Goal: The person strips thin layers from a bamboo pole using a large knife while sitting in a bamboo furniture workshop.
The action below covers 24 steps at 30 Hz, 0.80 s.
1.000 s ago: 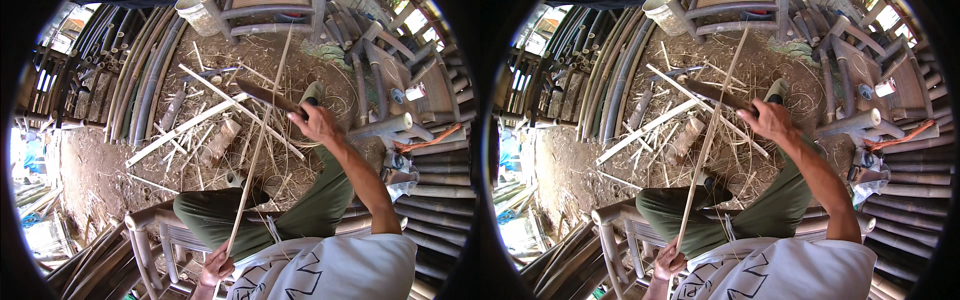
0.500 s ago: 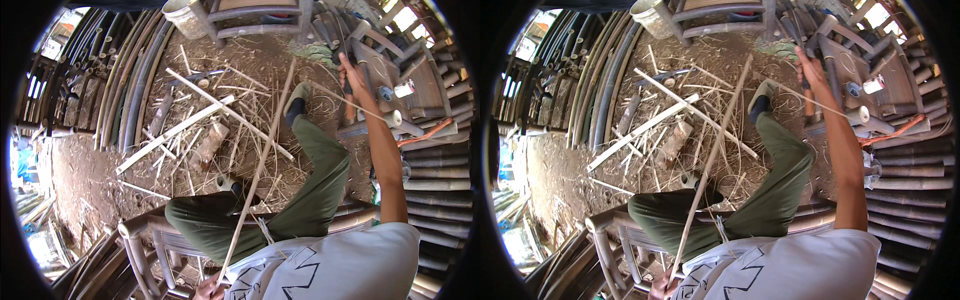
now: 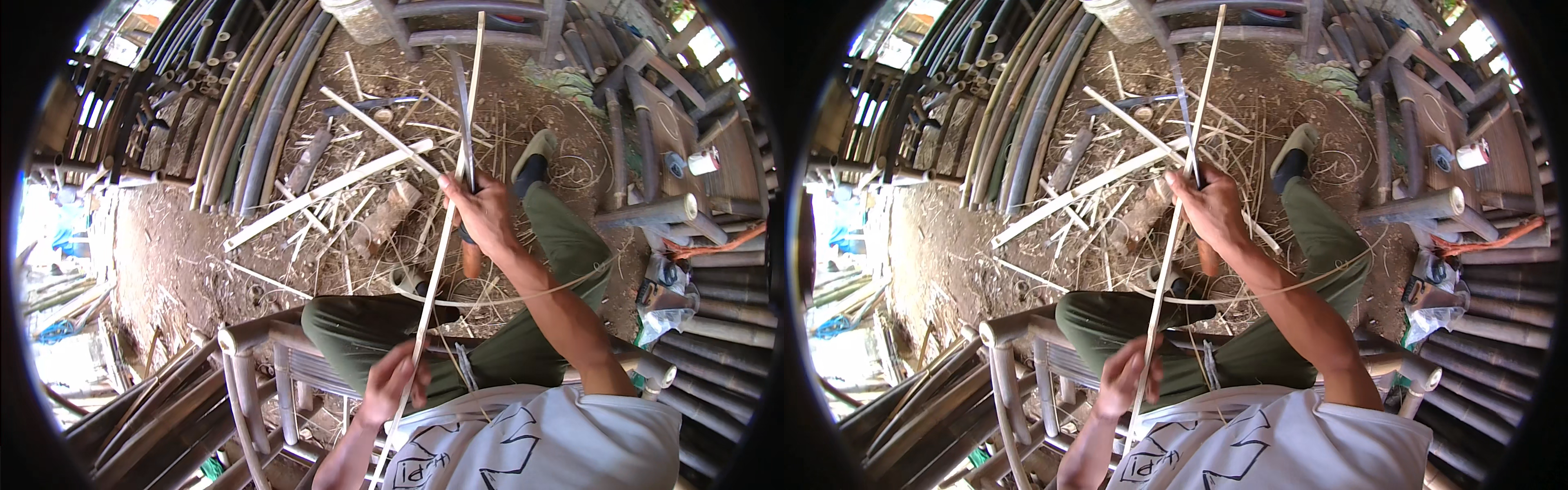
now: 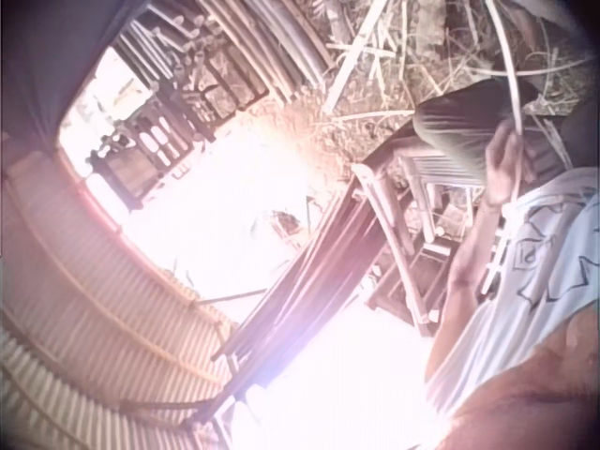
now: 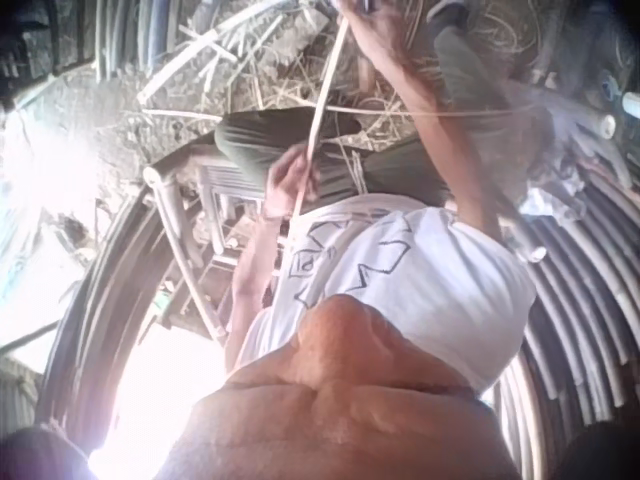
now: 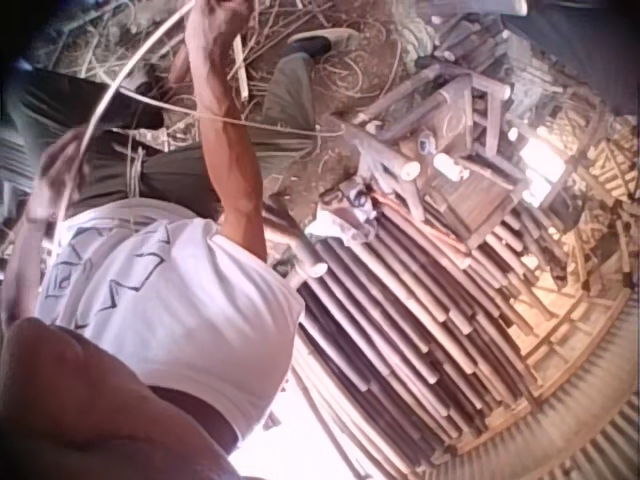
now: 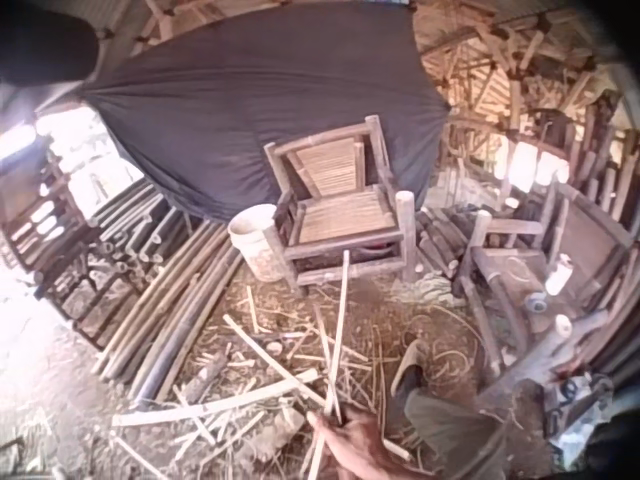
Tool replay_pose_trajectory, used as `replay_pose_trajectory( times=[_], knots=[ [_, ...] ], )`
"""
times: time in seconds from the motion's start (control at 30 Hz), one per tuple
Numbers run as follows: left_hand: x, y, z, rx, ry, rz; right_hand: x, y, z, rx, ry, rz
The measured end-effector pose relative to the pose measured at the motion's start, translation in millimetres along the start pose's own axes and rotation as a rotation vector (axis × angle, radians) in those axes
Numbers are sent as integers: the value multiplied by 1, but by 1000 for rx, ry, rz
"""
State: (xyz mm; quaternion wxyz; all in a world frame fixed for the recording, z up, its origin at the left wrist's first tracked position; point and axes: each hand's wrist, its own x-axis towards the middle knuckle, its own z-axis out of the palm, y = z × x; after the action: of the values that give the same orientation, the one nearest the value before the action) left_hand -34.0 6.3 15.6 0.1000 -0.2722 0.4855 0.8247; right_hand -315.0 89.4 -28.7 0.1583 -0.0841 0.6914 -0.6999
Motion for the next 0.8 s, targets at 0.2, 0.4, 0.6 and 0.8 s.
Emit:
replay_pose_trajectory(
  times=[0.2, 0.4, 0.6, 0.8],
  knots=[
    [69, 46, 6, 16, 153, 156, -53, -2, -20, -727, -274, -484],
    [60, 48, 11, 80, 266, 111, -74, 16, -9, -804, -374, -554],
    [40, 46, 6, 154, 269, 164, -48, 18, -5, -830, -296, -639],
    [-9, 28, -5, 116, 224, 51, 12, 14, -40, -958, -175, -574]
  ],
)
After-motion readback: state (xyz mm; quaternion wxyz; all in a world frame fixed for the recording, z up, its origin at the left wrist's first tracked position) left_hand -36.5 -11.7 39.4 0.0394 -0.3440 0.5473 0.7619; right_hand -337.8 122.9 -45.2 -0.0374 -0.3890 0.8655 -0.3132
